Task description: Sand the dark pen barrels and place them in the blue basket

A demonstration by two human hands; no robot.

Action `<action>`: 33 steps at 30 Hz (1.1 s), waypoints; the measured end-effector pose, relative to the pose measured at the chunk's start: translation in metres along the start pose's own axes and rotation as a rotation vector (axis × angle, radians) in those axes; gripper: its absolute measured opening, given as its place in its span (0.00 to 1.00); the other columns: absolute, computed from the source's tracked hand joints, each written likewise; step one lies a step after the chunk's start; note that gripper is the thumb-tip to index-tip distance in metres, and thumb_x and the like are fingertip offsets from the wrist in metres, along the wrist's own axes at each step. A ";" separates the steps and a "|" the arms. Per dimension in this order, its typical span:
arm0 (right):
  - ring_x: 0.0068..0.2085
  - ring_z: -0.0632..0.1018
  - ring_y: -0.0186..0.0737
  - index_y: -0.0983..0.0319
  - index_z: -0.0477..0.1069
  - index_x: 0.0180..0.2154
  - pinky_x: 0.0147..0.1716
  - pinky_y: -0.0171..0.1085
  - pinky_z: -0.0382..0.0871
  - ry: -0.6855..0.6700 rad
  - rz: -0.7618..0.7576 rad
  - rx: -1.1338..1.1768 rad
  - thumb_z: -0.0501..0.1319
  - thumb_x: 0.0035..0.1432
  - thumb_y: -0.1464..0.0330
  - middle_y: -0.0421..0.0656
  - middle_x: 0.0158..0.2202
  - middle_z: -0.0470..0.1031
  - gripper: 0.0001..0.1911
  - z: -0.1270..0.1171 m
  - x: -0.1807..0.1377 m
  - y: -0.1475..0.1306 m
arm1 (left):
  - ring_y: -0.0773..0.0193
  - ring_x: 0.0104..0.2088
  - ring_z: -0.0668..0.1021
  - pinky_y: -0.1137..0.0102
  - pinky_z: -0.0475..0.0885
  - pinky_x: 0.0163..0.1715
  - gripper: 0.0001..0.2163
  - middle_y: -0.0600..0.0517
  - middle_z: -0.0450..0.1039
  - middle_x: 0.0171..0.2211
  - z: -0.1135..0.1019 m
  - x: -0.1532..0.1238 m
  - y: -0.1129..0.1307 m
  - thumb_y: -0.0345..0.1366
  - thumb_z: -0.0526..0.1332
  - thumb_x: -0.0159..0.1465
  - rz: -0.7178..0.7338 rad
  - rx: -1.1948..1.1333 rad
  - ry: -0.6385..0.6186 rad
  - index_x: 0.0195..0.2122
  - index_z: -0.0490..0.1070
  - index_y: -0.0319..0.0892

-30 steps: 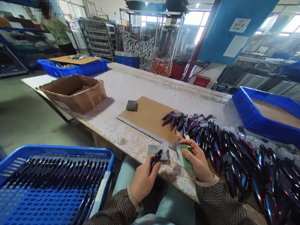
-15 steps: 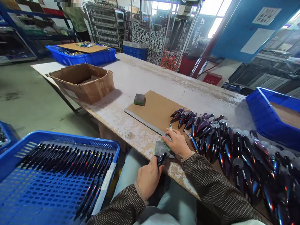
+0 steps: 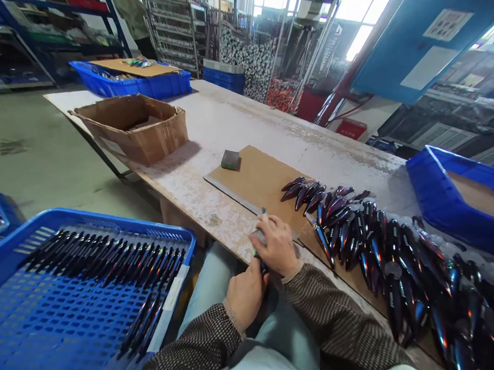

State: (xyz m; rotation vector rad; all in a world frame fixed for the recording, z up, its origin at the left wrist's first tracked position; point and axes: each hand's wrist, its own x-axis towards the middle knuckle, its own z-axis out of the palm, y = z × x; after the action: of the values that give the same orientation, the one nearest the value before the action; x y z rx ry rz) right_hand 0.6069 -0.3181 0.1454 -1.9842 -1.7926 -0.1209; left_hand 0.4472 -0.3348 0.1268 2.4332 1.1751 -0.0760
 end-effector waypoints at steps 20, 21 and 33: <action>0.55 0.69 0.51 0.59 0.73 0.44 0.51 0.45 0.58 0.059 0.143 -0.081 0.64 0.64 0.61 0.45 0.55 0.73 0.10 -0.017 0.005 0.033 | 0.48 0.36 0.84 0.65 0.74 0.31 0.14 0.43 0.80 0.33 -0.005 0.000 0.003 0.43 0.48 0.73 -0.038 0.040 0.016 0.51 0.64 0.40; 0.55 0.69 0.51 0.58 0.73 0.45 0.50 0.45 0.58 0.059 0.149 -0.073 0.63 0.65 0.61 0.45 0.55 0.73 0.10 -0.017 -0.002 0.027 | 0.48 0.36 0.83 0.65 0.74 0.31 0.14 0.43 0.80 0.33 -0.006 0.000 0.004 0.43 0.47 0.74 -0.039 0.043 0.014 0.51 0.64 0.39; 0.49 0.71 0.52 0.60 0.74 0.40 0.47 0.47 0.55 0.007 0.306 -0.197 0.59 0.68 0.62 0.49 0.41 0.77 0.09 -0.009 -0.002 0.010 | 0.47 0.34 0.83 0.63 0.74 0.30 0.15 0.43 0.80 0.32 -0.003 0.000 0.005 0.42 0.46 0.74 -0.008 0.048 0.007 0.53 0.63 0.38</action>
State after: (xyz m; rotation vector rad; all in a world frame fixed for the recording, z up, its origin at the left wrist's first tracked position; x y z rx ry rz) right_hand 0.6180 -0.3236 0.1504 -2.3677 -1.4984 -0.2124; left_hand 0.4505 -0.3363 0.1317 2.4721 1.1997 -0.1001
